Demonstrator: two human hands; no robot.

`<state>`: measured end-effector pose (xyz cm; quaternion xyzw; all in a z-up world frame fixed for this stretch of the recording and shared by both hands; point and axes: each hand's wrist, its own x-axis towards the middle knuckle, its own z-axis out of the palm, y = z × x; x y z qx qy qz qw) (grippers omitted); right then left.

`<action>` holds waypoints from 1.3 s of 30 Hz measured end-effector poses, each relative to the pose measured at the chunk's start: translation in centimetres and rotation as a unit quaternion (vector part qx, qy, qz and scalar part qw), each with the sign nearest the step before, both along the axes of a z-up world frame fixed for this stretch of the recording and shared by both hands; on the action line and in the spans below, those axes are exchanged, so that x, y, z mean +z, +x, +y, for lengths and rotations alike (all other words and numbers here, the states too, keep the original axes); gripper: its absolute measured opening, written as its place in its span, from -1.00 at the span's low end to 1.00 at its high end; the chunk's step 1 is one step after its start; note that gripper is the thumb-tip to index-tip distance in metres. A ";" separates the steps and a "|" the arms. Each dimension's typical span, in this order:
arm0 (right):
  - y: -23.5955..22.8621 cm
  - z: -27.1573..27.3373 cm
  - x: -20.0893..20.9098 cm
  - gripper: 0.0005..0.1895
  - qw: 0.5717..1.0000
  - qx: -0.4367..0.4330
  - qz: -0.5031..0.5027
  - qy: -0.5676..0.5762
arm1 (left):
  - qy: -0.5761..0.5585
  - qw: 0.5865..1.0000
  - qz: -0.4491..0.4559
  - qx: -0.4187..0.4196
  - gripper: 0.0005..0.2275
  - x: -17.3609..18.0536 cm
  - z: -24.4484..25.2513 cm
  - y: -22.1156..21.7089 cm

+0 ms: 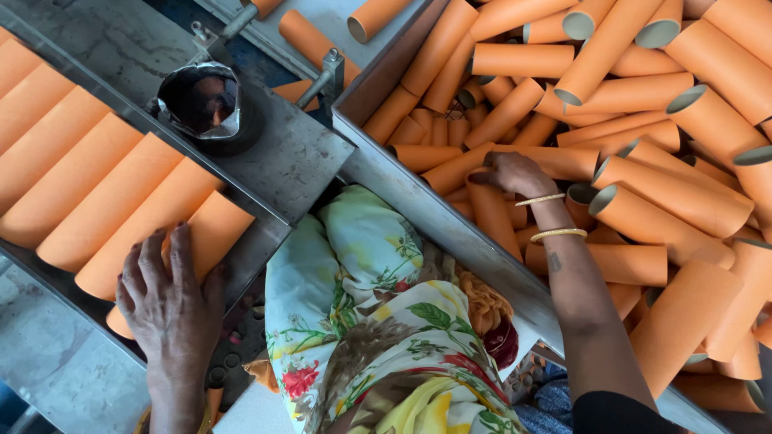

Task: The person picks orange cylindrical tubes from a large bin and places them one by one onto a metal tray. The hands move repeatedly between the bin and the tray, arranging the cylinders in a row.

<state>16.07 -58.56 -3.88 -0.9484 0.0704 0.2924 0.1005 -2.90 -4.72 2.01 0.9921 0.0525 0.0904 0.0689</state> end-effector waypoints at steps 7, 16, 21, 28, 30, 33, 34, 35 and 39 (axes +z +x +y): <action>-3.4 1.0 12.0 -0.61 0.928 0.109 -0.354 0.049 | -0.022 1.000 -0.001 -0.013 -0.31 1.6 -0.1 0.5; -10.9 13.0 20.8 -0.60 0.741 0.234 -0.532 0.335 | -0.155 0.954 -0.139 -0.216 -0.14 6.2 -7.6 1.1; -11.0 18.0 17.5 -0.58 0.732 0.356 -0.312 0.490 | -0.203 0.945 -0.071 -0.245 -0.10 5.8 -9.6 1.3; -0.8 6.6 8.2 -0.29 0.942 0.213 -0.257 -0.042 | -0.060 0.996 0.002 -0.073 -0.16 4.3 -3.9 0.8; 0.3 1.7 4.3 -0.19 0.959 0.144 -0.204 -0.138 | -0.013 1.000 0.015 -0.022 -0.16 3.8 -2.5 0.0; 0.7 -4.5 -1.6 -0.23 0.951 0.114 -0.159 -0.239 | 0.007 1.000 0.010 0.014 -0.21 2.8 -0.8 -0.7; 0.6 -6.0 -3.2 -0.25 0.943 0.126 -0.160 -0.265 | 0.005 1.000 0.005 0.018 -0.24 2.3 -0.5 -0.7; 0.3 -7.2 -4.6 -0.26 0.931 0.142 -0.168 -0.290 | 0.007 1.000 -0.001 0.016 -0.25 1.8 -0.3 -0.6; -0.2 -8.2 -5.4 -0.23 0.925 0.150 -0.187 -0.296 | 0.014 1.000 -0.008 0.015 -0.28 0.1 0.3 -0.4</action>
